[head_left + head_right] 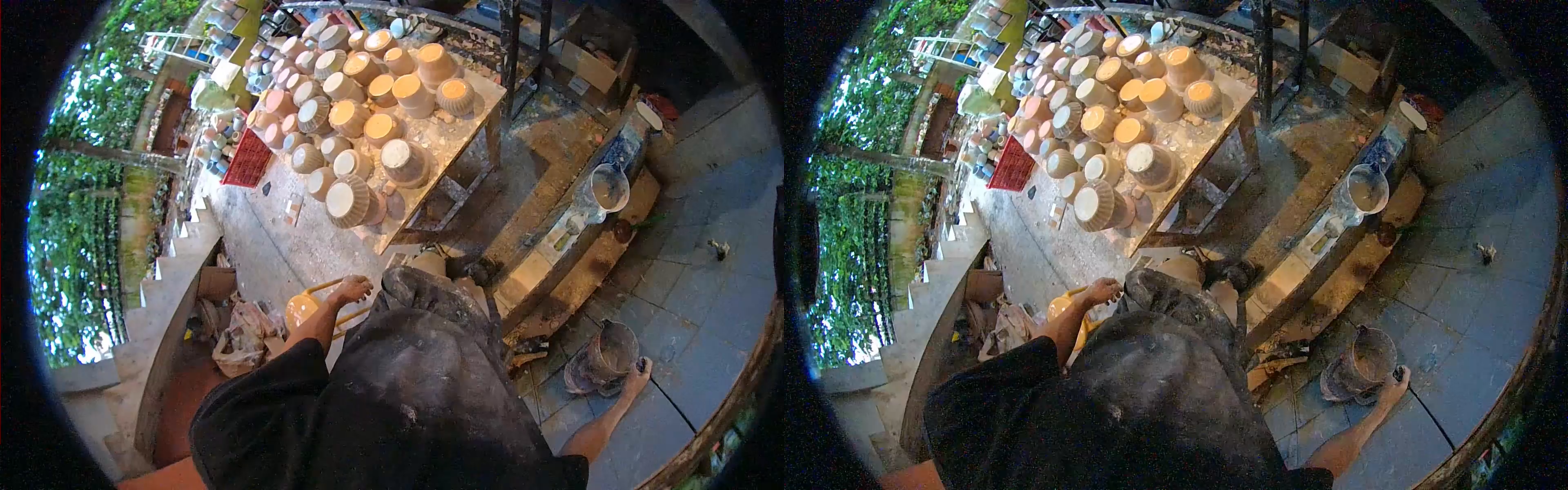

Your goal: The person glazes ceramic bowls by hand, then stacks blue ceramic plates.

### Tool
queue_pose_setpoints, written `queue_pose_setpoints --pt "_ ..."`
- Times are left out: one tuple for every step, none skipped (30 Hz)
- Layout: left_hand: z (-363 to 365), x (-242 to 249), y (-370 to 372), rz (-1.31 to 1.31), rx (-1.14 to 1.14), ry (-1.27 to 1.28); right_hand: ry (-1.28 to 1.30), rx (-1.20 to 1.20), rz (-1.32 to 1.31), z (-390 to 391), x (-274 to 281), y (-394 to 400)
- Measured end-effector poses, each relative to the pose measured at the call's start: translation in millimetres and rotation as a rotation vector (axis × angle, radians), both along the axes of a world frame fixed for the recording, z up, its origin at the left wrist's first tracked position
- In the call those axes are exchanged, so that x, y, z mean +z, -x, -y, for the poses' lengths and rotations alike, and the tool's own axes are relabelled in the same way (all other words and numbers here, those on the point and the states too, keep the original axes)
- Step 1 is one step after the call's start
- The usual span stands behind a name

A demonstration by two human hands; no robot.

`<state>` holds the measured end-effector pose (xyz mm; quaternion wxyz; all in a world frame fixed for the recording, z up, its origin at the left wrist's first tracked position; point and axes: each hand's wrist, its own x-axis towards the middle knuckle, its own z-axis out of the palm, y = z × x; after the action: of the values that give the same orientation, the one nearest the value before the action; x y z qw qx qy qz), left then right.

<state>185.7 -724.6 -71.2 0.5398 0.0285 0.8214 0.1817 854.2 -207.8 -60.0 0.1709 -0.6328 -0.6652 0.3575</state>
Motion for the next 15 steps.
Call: queue_pose_setpoints --pt "6 -3 -5 -0.008 -0.027 -0.028 0.038 0.005 -0.054 -1 -12 -16" --pt "12 -6 -7 -0.007 0.007 -0.057 0.068 0.008 -0.113 -5 -16 -15" --pt "21 -6 -13 0.001 0.038 -0.086 -0.006 -0.027 -0.159 -4 -21 -16" --pt "30 -6 -18 0.013 0.063 -0.114 -0.08 -0.069 -0.201 12 -2 10" --pt "34 -3 -25 -0.054 0.023 -0.108 -0.154 -0.113 -0.237 23 15 36" --pt "47 -10 -29 -0.039 0.033 -0.089 -0.324 -0.026 0.089 28 14 48" --pt "62 -18 -33 -0.009 0.015 -0.066 -0.475 0.043 0.44 40 17 53" --pt "63 -10 -40 -0.153 -0.11 -0.047 -0.804 0.312 0.509 44 32 72" --pt "65 -2 -46 -0.286 -0.264 -0.054 -0.777 0.243 0.537 59 -6 60" --pt "69 2 -47 -0.336 -0.366 -0.074 -0.946 0.317 0.293 60 7 90" --pt "73 0 -46 -0.283 -0.347 -0.068 -0.998 0.287 0.279 70 -3 98" --pt "72 2 -45 -0.234 -0.292 -0.055 -1.049 0.257 0.265 79 -13 105" --pt "77 1 -43 -0.197 -0.237 -0.033 -0.732 -0.053 0.164 86 -31 106" --pt "85 -3 -39 -0.165 -0.197 -0.015 -0.347 -0.485 -0.002 94 -47 106" --pt "83 -6 -35 -0.146 -0.177 0.0 -0.077 -0.835 -0.112 103 -63 105"
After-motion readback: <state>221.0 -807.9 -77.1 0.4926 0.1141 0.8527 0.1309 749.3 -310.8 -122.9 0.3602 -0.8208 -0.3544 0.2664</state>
